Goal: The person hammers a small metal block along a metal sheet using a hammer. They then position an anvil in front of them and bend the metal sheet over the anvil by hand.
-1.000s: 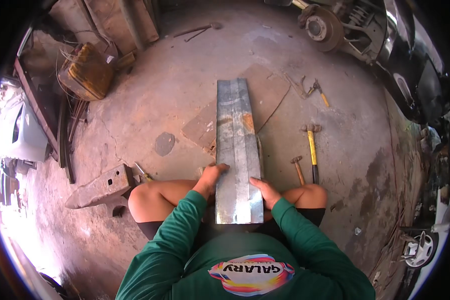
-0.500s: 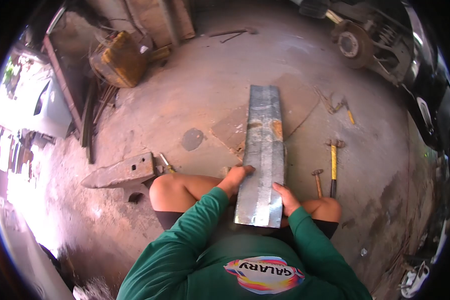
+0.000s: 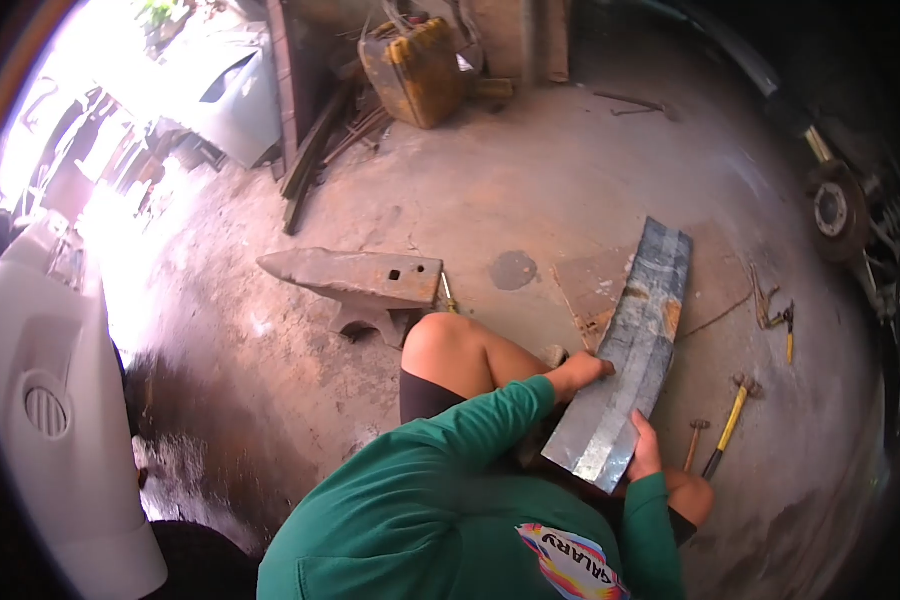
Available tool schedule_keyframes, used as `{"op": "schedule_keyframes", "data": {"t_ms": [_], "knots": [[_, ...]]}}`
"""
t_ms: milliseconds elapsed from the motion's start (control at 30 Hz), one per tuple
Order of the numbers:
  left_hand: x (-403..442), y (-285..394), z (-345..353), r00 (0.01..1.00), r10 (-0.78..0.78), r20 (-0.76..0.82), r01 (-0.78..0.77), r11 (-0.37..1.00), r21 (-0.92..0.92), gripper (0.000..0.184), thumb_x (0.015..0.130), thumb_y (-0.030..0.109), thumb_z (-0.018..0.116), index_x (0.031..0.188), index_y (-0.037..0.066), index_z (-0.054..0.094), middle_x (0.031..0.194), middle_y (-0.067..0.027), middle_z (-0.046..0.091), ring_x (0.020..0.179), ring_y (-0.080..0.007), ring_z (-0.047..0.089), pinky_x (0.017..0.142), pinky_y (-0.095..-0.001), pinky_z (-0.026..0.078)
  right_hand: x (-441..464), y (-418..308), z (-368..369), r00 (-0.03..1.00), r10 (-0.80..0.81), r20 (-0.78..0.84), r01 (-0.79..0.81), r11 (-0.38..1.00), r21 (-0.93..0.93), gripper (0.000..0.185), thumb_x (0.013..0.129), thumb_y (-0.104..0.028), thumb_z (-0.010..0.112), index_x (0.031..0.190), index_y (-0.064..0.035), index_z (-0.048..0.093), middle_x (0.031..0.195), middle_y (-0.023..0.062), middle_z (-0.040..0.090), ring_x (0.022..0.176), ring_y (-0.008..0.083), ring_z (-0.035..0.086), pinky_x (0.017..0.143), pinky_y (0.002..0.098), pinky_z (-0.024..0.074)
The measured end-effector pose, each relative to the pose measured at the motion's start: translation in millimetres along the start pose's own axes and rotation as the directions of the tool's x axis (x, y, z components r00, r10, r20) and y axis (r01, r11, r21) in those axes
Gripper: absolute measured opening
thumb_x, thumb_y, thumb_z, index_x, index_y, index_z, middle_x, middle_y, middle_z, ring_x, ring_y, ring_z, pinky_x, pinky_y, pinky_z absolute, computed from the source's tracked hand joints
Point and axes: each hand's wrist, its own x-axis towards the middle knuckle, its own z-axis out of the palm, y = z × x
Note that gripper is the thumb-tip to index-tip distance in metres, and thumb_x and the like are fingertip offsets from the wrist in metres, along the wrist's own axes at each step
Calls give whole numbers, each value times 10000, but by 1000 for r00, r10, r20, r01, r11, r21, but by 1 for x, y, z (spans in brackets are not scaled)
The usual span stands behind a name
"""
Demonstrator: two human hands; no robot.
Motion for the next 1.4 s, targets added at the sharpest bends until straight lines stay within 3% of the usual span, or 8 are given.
{"op": "schedule_keyframes", "data": {"t_ms": [200, 333, 500, 800, 900, 1000, 1400], "knots": [[-5, 2, 0, 999, 35, -34, -34, 999, 22, 512, 841, 189, 771, 1246, -117, 707, 1101, -213, 770, 929, -345, 765, 832, -465, 620, -1, -1, -1, 1000, -7, -21, 7, 1000, 6, 607, 1046, -419, 677, 1459, 16, 583, 1378, 168, 700, 1245, 340, 674, 1132, 471, 501], [-4, 3, -1, 994, 59, -89, -45, 988, 144, 522, 808, 232, 782, 1202, -108, 737, 1110, -208, 779, 950, -313, 765, 862, -437, 605, 0, 0, -2, 999, -17, -41, 16, 999, -29, 616, 1049, -424, 672, 1473, 13, 575, 1400, 170, 692, 1262, 348, 666, 1146, 477, 492], [-2, -2, -1, 989, 102, -106, -79, 977, 200, 559, 808, 249, 784, 1243, -98, 728, 1180, -234, 772, 1065, -336, 760, 944, -433, 587, -7, -4, 9, 999, 3, -39, -4, 1000, -26, 617, 1051, -431, 665, 1478, 4, 572, 1415, 171, 685, 1275, 351, 661, 1156, 482, 486], [3, -5, -2, 982, 151, -116, -110, 946, 306, 658, 807, 286, 792, 1325, -99, 665, 1184, -227, 764, 1017, -324, 762, 917, -431, 600, -1, -1, -2, 1000, 4, -21, -5, 1000, -27, 619, 1049, -433, 661, 1479, 3, 566, 1415, 171, 685, 1271, 355, 662, 1156, 487, 486], [-5, 1, 1, 991, 103, -91, -81, 972, 221, 647, 805, 234, 784, 1353, -88, 663, 1232, -246, 755, 1103, -345, 747, 979, -440, 579, -1, -1, -5, 1000, 2, -23, -3, 999, -39, 620, 1049, -436, 659, 1478, 3, 566, 1409, 173, 688, 1275, 358, 661, 1159, 491, 484], [-5, 1, 0, 994, 84, -65, -71, 980, 183, 656, 808, 225, 783, 1371, -85, 649, 1221, -240, 755, 1088, -338, 747, 971, -440, 581, 2, 1, -10, 1000, 5, -14, -5, 1000, -27, 616, 1048, -433, 661, 1472, 3, 569, 1402, 176, 691, 1272, 360, 662, 1159, 491, 484], [-21, 14, 3, 990, 97, -100, -67, 960, 273, 625, 815, 249, 781, 1334, -87, 685, 1231, -245, 759, 1097, -336, 753, 980, -427, 582, -5, -3, 7, 1000, 3, -23, -3, 1000, 11, 595, 1049, -414, 664, 1461, 6, 579, 1378, 174, 703, 1248, 357, 675, 1144, 489, 494]]}}
